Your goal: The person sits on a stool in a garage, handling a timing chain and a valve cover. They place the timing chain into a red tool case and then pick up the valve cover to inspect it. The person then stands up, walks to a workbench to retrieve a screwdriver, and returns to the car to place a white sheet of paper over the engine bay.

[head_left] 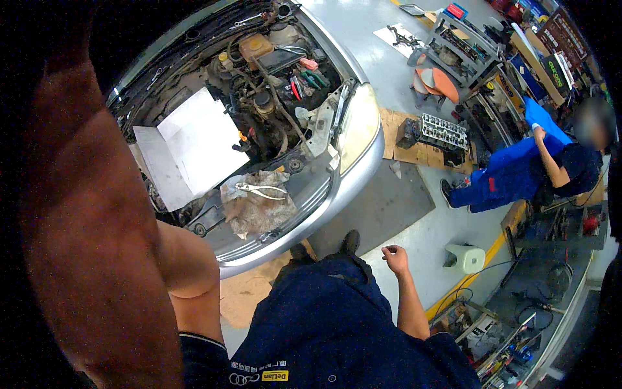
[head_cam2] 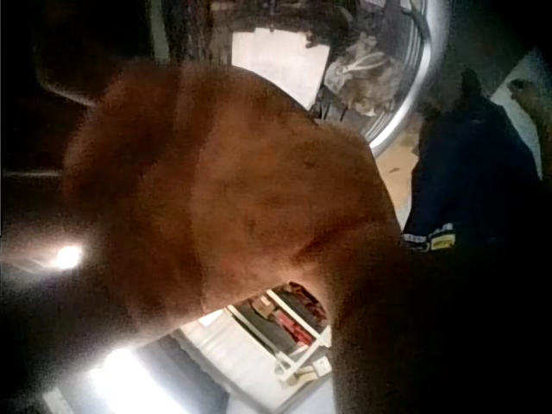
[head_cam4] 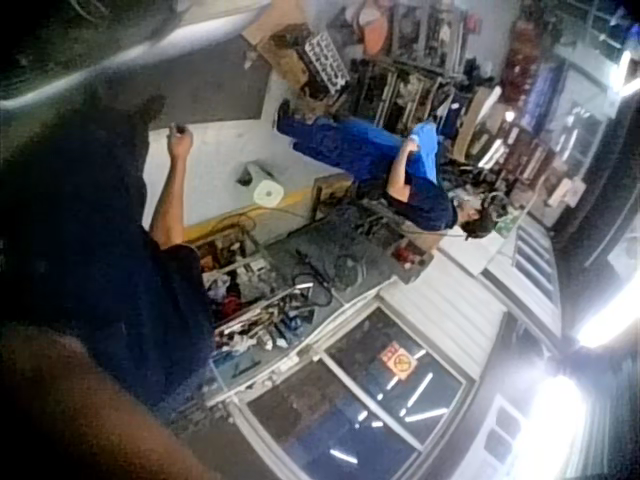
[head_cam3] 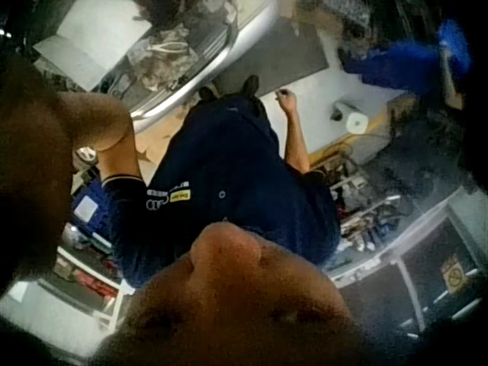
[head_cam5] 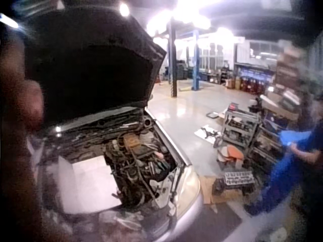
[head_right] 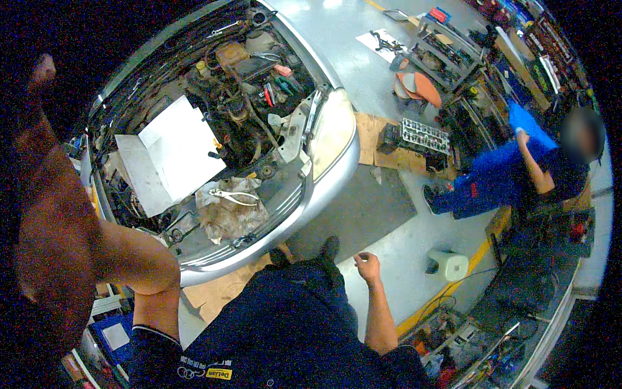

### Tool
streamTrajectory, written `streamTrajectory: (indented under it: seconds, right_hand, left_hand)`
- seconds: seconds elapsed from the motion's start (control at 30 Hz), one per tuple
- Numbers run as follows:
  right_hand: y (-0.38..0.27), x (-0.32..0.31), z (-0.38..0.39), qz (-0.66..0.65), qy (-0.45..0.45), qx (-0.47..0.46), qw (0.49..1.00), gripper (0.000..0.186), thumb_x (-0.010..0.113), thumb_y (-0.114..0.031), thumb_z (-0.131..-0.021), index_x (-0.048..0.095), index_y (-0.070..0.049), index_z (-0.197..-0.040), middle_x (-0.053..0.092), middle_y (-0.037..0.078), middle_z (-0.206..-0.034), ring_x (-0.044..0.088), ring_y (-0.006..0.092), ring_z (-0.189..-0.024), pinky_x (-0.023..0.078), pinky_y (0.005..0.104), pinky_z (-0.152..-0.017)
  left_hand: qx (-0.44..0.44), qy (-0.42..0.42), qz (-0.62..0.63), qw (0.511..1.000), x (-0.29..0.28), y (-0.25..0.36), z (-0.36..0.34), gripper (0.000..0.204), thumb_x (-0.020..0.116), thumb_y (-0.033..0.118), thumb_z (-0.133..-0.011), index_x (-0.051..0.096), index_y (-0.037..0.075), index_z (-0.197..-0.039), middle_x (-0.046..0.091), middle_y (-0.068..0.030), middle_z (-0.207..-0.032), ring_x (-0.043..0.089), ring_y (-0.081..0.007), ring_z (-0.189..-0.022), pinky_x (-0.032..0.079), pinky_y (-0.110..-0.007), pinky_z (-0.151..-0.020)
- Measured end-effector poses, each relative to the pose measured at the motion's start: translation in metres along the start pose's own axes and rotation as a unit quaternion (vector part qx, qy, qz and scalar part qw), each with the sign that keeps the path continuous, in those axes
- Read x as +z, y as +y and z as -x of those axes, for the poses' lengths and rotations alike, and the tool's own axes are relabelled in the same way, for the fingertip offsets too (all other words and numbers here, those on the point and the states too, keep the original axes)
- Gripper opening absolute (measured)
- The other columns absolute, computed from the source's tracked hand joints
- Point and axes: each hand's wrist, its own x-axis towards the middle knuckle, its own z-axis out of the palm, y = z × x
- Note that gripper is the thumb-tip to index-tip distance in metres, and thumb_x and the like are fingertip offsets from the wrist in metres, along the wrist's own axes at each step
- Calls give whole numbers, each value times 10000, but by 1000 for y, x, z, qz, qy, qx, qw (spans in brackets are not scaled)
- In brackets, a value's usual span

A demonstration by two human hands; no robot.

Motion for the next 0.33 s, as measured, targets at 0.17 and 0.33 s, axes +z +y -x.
streamTrajectory:
  seconds: [0.17, 0.33]
  right_hand:
    - [-189, -84, 8, -31, 104, -233, 966, 217, 710, -194, -910, 701, -35, -1058, 685, 52, -967, 647, 150, -903, 504, 292, -809]
    - [-425, -197, 129, -137, 157, -636, 743, 438, 723, -257, -867, 605, -54, -1236, 635, 196, -1124, 631, 304, -1013, 515, 430, -931]
  left_hand:
    - [-11, 3, 6, 1000, -3, -2, -9, 596, 597, 395, -913, 540, -36, -1320, 572, -238, -1240, 596, -300, -983, 492, -430, -847]
    - [-159, 91, -17, 983, 29, -33, 47, 629, 597, 414, -910, 531, -42, -1338, 563, -248, -1260, 592, -307, -1003, 486, -439, -864]
